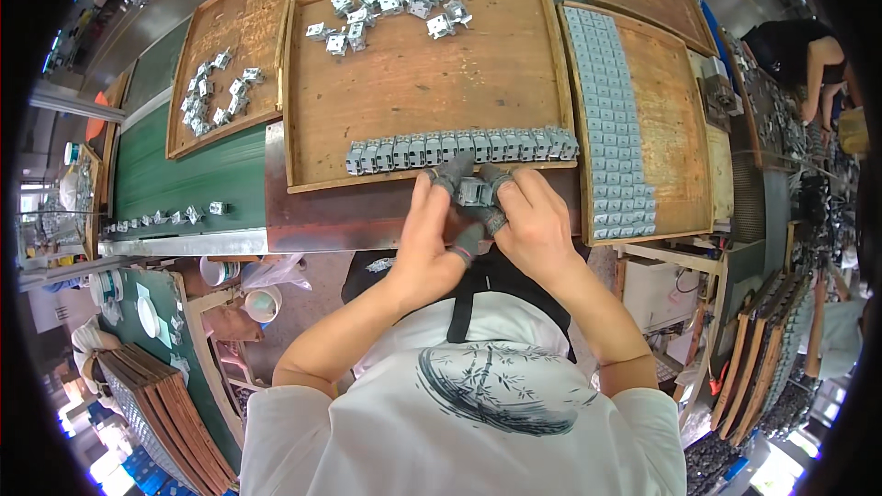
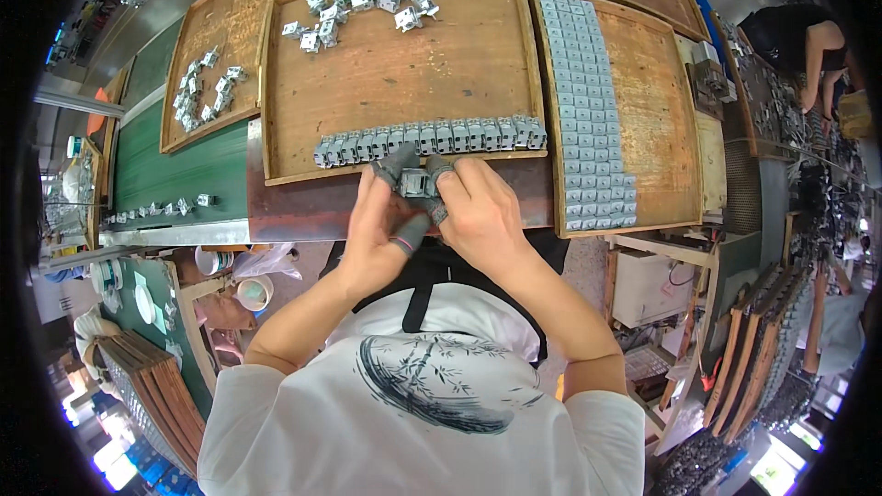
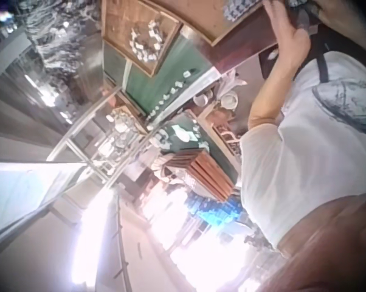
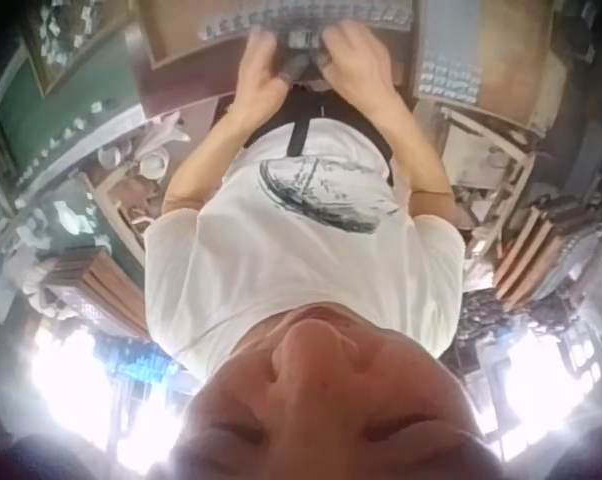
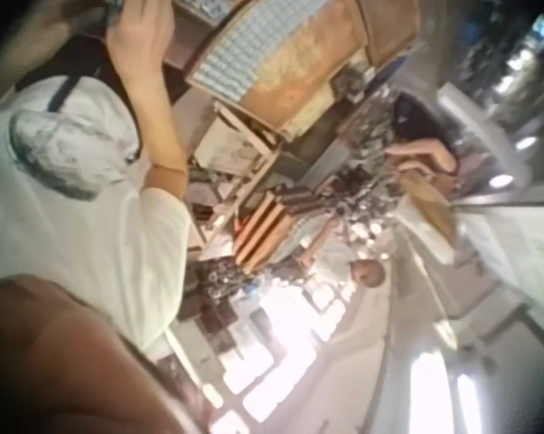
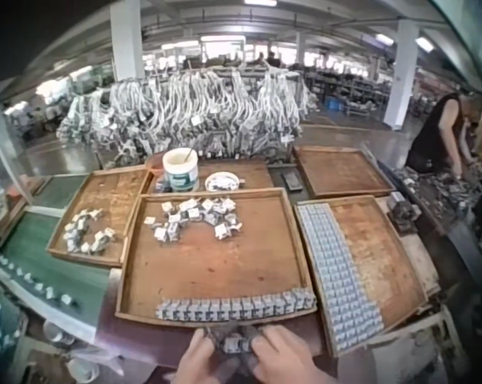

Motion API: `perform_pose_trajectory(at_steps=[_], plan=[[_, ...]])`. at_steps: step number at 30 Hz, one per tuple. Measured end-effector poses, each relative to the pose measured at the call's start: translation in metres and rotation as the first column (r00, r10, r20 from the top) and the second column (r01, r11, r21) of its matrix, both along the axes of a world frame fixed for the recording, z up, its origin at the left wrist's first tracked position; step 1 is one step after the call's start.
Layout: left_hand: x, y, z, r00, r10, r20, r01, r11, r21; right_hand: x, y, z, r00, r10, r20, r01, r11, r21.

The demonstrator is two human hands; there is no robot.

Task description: Assembling small electronic components and placing them into a grid-style tray at a workstation.

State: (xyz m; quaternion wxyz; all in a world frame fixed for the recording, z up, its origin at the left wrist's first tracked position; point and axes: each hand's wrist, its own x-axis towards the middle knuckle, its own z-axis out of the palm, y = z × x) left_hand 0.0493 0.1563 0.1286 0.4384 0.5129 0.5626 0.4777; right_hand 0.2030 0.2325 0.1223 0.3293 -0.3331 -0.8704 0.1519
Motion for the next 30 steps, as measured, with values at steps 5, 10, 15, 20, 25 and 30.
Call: perform_pose_trajectory(at_steps=[5,10,15,20,25,30], plan=[[-0.002,0.009,-0.014,0.921,0.119,-0.370,-0.025,0.968,0.250,-0.002,-0.011,0.015,1.000,-0.009,-0.030,0.005,0.993,-0.114],[-0.008,0.013,-0.018,0.956,0.028,-0.293,0.076,0.938,0.339,0.008,0.005,0.012,0.989,0.106,-0.102,-0.145,0.829,-0.540],[-0.001,0.013,-0.023,0.917,0.013,-0.398,0.154,0.910,0.384,0.019,0.002,0.001,0.984,0.151,-0.098,-0.179,0.753,-0.634],[-0.015,0.024,-0.024,0.809,-0.174,-0.562,0.363,0.899,0.244,0.031,0.008,-0.017,0.980,0.196,-0.022,-0.158,0.714,-0.682],[-0.088,0.016,-0.020,0.772,0.225,-0.594,-0.130,0.971,0.199,0.102,0.048,-0.032,0.834,-0.535,0.134,0.543,0.753,-0.371],[-0.200,0.032,-0.057,0.897,0.199,-0.395,-0.301,0.928,-0.218,0.271,0.083,-0.117,0.448,-0.765,0.462,0.786,0.584,0.204]])
